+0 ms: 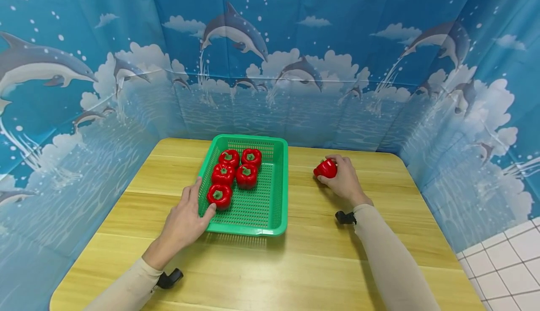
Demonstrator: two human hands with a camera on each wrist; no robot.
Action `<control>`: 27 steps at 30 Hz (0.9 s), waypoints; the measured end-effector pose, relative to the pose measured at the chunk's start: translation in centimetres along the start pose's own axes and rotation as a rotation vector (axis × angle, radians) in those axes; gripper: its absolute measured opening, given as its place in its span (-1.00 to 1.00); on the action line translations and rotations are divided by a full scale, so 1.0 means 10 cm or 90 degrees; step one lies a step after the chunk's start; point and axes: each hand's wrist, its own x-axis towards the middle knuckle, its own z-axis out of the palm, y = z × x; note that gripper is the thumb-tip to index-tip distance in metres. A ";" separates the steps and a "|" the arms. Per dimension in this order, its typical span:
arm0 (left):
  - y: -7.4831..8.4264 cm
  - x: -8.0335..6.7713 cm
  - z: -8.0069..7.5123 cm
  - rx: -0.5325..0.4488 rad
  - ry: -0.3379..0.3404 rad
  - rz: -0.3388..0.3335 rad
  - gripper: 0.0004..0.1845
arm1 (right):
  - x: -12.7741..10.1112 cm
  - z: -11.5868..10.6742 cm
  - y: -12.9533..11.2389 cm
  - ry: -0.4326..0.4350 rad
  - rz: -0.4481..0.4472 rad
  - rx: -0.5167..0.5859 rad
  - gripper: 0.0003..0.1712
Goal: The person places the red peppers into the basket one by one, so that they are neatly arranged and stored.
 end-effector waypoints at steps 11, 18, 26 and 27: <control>0.01 -0.01 0.00 0.005 0.003 -0.001 0.06 | -0.06 0.00 -0.16 0.014 -0.026 -0.001 -0.11; 0.01 0.00 0.00 0.003 -0.007 -0.008 0.07 | -0.08 0.00 -0.25 0.026 -0.041 0.001 -0.13; 0.00 0.01 0.01 0.004 -0.006 -0.006 0.06 | -0.12 -0.02 -0.37 0.037 -0.051 0.004 -0.15; 0.00 0.01 0.01 0.005 -0.006 -0.005 0.06 | -0.12 -0.03 -0.38 0.038 -0.052 0.003 -0.15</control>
